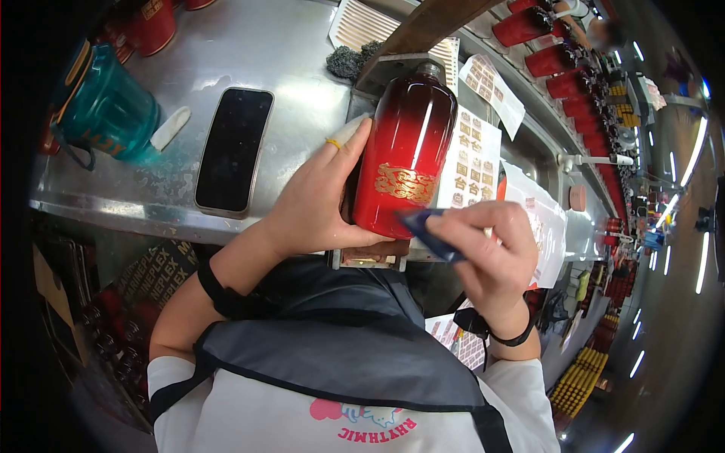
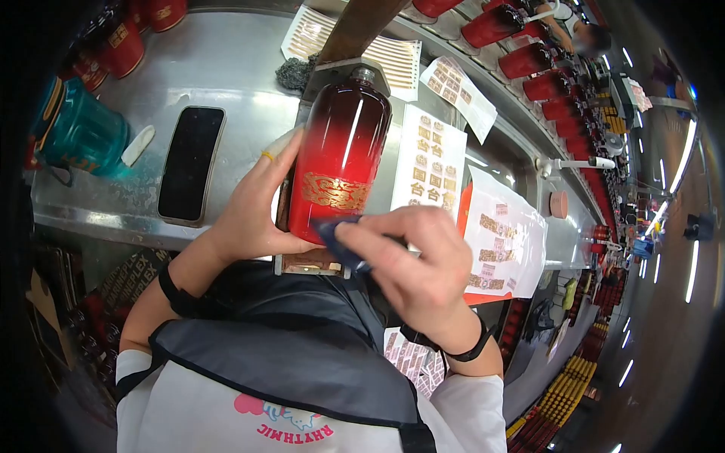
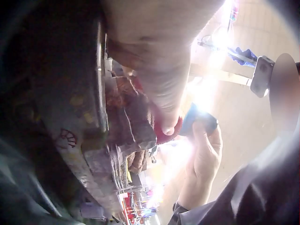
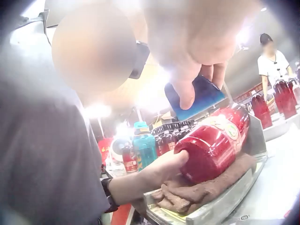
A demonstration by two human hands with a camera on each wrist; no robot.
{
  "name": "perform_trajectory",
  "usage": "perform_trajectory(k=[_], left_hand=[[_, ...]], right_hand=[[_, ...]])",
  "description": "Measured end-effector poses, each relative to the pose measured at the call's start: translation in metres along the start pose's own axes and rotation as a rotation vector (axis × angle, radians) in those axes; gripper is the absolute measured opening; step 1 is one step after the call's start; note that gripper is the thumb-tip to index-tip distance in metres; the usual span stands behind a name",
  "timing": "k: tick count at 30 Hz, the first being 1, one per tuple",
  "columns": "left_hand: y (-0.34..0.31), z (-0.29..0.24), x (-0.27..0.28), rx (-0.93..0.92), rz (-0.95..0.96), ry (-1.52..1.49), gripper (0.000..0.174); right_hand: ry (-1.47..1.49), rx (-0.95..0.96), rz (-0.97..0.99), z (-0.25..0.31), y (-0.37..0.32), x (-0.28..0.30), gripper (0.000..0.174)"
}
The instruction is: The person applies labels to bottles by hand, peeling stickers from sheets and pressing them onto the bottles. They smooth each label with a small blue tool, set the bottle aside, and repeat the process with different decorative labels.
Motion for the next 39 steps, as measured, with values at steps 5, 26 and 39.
perform_trajectory(k=[5,26,39], left_hand=[[0.0,0.0,0.0,-0.095,-0.068,0.0,0.121],[0.012,0.0,-0.002,-0.035,-0.048,-0.118,0.126],[0.008,-0.007,-0.006,-0.046,-0.117,-0.026,0.134]], right_hand=[[0.038,-0.243,-0.143,-0.02,-0.017,0.005,0.032],[0.211,-0.476,-0.379,-0.04,-0.001,-0.007,0.026],[-0.15,0.054,0.0,0.003,-0.01,-0.03,0.04]])
Point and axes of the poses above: each hand's wrist, its own y-axis towards the middle knuckle, its own x-axis out of the back of the hand, z = x × y, the point moved 2 cm from there along y, towards the middle knuckle, and after that the axes turned 13 degrees about y, right-handed, at the moved point
